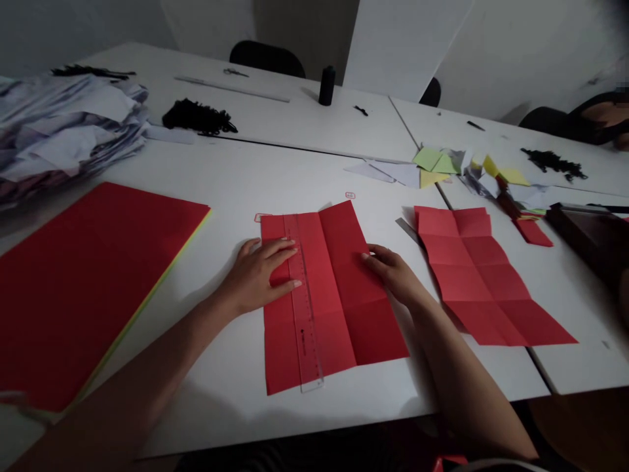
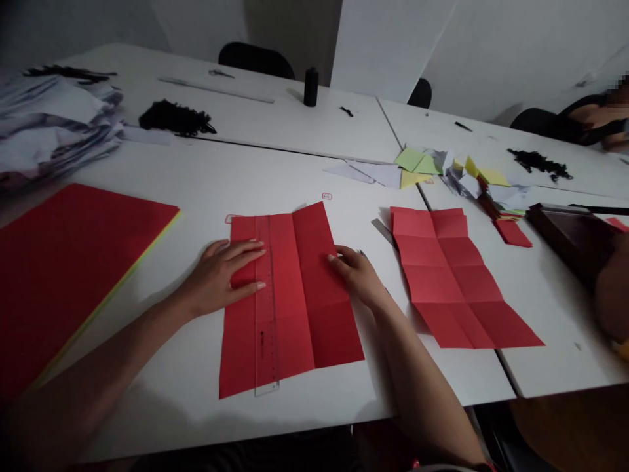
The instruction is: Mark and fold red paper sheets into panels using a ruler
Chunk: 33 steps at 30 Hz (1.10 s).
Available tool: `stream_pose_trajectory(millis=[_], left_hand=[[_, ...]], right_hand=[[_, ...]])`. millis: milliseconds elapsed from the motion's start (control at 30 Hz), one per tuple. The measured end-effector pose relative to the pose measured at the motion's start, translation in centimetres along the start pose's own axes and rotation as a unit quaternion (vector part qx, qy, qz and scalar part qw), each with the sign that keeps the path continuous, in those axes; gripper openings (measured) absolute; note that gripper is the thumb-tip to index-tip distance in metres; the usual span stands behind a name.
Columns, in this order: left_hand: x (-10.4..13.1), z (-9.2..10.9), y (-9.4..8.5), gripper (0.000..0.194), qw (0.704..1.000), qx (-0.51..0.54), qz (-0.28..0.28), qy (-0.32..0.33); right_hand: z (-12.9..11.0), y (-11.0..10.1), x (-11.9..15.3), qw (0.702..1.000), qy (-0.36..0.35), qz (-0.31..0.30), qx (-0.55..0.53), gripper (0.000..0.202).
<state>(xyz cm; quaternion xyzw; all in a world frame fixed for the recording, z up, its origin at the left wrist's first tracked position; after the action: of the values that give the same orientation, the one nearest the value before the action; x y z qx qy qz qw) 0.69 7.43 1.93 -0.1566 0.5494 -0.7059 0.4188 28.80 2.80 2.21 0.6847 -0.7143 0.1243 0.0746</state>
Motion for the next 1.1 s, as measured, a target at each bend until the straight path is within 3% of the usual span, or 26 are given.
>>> stream_pose_trajectory(millis=[1100], left_hand=[[-0.25,0.10,0.12,0.056,1.000,0.000,-0.001,0.005]], right_hand=[[-0.19,-0.18,0.23,0.999,-0.020,0.011,0.025,0.039]])
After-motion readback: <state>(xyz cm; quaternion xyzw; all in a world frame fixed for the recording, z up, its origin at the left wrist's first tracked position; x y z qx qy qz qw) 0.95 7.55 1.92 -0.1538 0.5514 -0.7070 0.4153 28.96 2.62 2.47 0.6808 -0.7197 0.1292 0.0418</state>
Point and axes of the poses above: each hand's wrist, its own x-axis away from the middle knuckle, its own y-axis out of the palm, z = x × y, the point moved 2 cm from there along -x, towards the middle knuckle, and after that the axes turned 4 degrees about z, right-handed, at the moved point
